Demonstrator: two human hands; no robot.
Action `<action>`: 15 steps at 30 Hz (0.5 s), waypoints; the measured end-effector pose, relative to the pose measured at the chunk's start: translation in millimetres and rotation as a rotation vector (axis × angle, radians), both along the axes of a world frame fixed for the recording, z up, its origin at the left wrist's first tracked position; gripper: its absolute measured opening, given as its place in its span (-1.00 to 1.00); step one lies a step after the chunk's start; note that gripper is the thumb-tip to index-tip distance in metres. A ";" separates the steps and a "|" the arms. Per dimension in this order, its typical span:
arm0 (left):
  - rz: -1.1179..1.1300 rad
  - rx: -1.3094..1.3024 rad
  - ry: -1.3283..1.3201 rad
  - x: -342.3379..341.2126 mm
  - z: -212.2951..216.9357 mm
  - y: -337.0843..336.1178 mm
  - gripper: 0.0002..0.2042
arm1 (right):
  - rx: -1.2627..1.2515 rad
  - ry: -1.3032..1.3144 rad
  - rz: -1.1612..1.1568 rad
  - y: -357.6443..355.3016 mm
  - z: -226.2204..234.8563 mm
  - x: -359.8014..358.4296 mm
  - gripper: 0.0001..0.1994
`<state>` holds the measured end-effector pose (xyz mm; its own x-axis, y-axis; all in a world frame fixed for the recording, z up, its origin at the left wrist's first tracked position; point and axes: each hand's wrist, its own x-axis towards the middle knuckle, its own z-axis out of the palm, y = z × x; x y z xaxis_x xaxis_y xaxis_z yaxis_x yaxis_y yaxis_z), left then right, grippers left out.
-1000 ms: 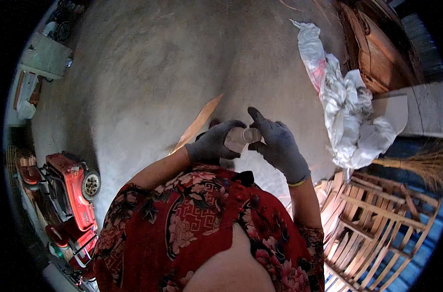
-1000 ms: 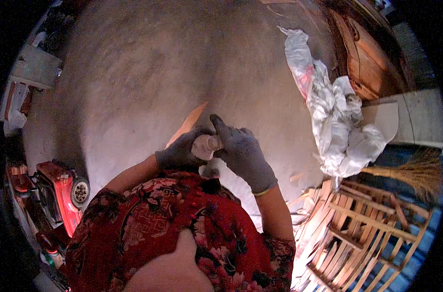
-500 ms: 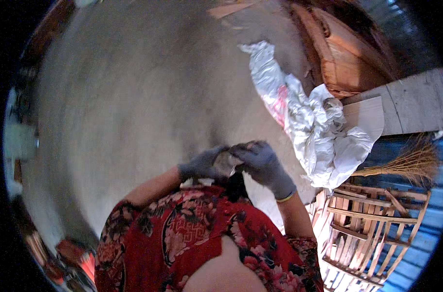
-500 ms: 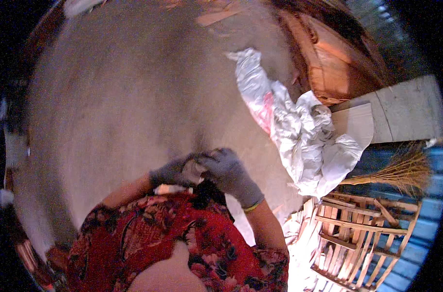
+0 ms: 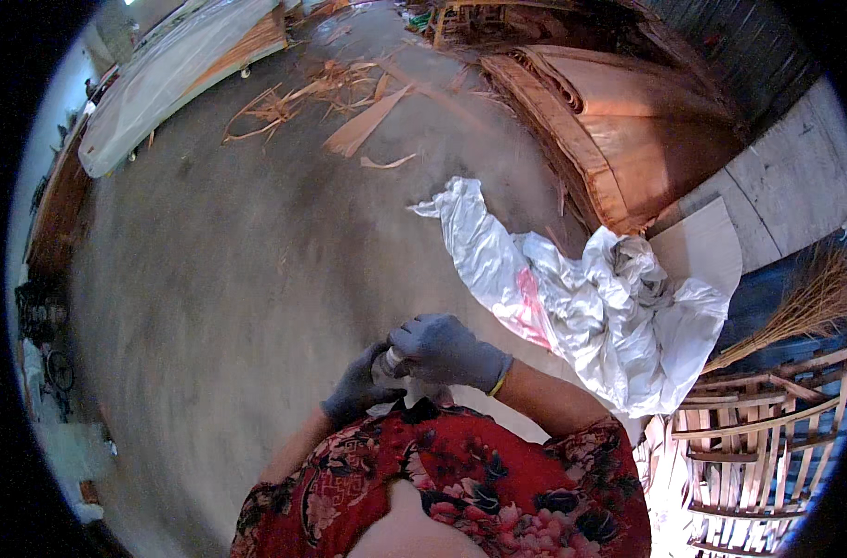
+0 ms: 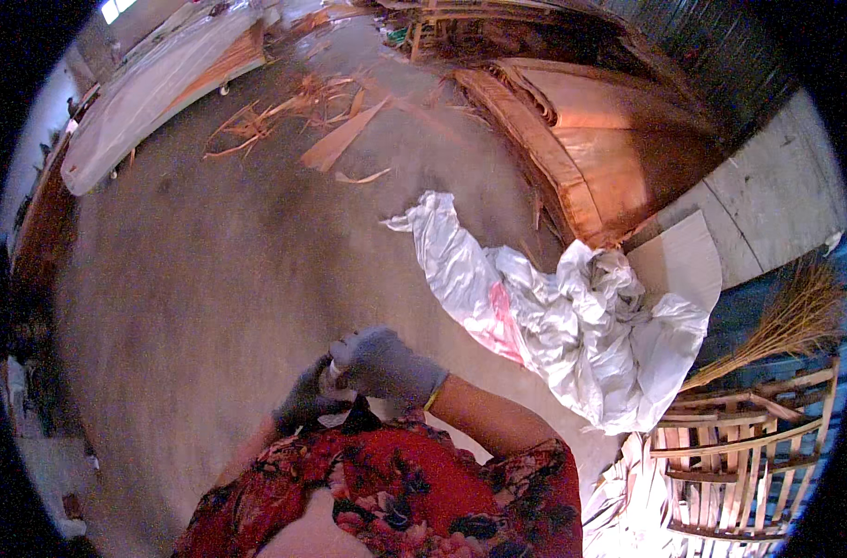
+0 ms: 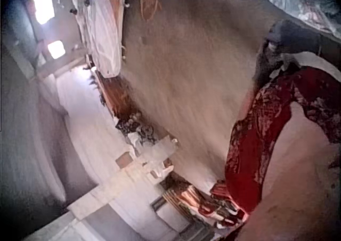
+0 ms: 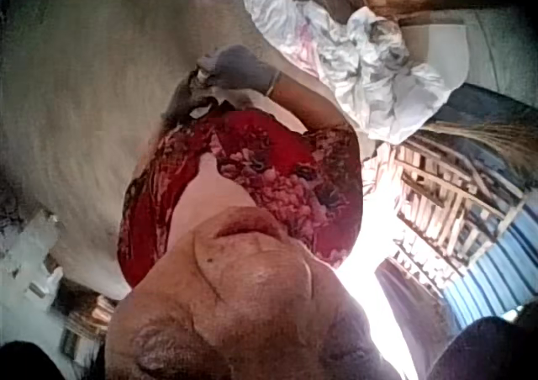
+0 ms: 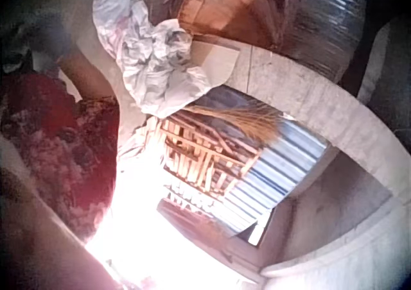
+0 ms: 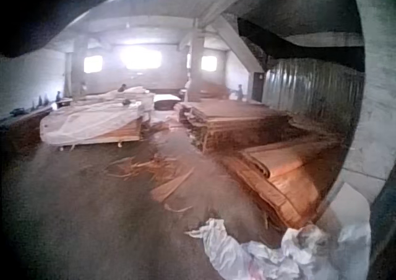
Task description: The person fills a plastic bottle with water from a sink and then uses it to wipe the surface of stacked wooden planks. They repeatedly pour water onto the planks and rub the surface with their gloved hand, moving from one plank to the next in a repetitive sequence.
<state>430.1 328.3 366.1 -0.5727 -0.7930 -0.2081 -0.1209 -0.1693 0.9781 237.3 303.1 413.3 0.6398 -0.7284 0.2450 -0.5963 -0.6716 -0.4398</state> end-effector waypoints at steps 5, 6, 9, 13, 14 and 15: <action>0.042 -0.168 -0.040 6.6 -62.8 -148.9 -0.35 | 0.093 0.013 -0.118 -137.1 5.3 9.1 -0.79; 0.016 -0.204 -0.033 5.6 -61.8 -181.0 -0.35 | 0.070 0.039 -0.122 -163.6 7.4 7.4 -0.80; -0.094 -0.266 -0.073 -21.5 -41.2 -271.1 -0.35 | 0.044 0.103 -0.149 -230.8 10.7 -16.5 -0.81; -0.289 -0.360 -0.220 -71.6 -0.9 -388.9 -0.36 | 0.081 0.020 -0.240 -321.8 14.8 -72.1 -0.78; -0.344 -0.390 -0.206 -90.6 -0.2 -416.5 -0.37 | 0.078 -0.029 -0.268 -342.5 12.4 -91.7 -0.77; -0.353 -0.435 -0.193 -106.1 -10.8 -442.3 -0.34 | 0.029 0.014 -0.315 -361.9 17.8 -104.7 -0.84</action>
<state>324.0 -114.0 355.3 -0.8015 -0.5970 -0.0330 -0.2794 0.3253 0.9034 132.6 -58.8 431.1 0.3852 -0.8977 0.2139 -0.7792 -0.4406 -0.4459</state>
